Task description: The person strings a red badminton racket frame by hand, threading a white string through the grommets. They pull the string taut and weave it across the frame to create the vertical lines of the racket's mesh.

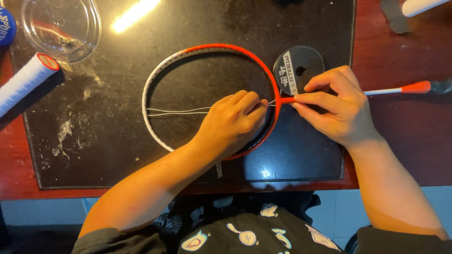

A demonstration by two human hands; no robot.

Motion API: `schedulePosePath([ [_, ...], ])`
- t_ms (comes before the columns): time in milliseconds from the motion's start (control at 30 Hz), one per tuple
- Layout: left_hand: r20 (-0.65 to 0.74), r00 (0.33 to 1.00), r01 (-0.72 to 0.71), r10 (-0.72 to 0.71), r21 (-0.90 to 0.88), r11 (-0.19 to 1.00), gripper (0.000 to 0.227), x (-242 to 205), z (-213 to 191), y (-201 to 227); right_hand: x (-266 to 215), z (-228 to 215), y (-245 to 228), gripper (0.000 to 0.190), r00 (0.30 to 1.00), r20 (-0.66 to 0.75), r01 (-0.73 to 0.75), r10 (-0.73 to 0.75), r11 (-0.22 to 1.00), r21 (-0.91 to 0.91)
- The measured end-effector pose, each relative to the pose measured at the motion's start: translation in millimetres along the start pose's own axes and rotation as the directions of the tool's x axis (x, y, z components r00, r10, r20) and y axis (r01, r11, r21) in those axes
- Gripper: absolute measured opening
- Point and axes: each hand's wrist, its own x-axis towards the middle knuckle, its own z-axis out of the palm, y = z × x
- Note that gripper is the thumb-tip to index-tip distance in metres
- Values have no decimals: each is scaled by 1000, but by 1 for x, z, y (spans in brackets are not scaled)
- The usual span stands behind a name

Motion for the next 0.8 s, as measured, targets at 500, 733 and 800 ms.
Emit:
schedulePosePath([
  [500, 13, 999, -31, 31, 46, 998, 6, 0, -3, 1, 1, 1, -1, 21, 1000, -9, 21, -20, 999, 25],
  [733, 18, 999, -28, 27, 46, 999, 6, -1, -6, 2, -1, 2, 0, 21, 1000, -16, 27, -27, 999, 22],
  [800, 33, 999, -39, 38, 40, 998, 7, 0, -7, 2, -1, 2, 0, 21, 999, -19, 27, -26, 999, 24],
])
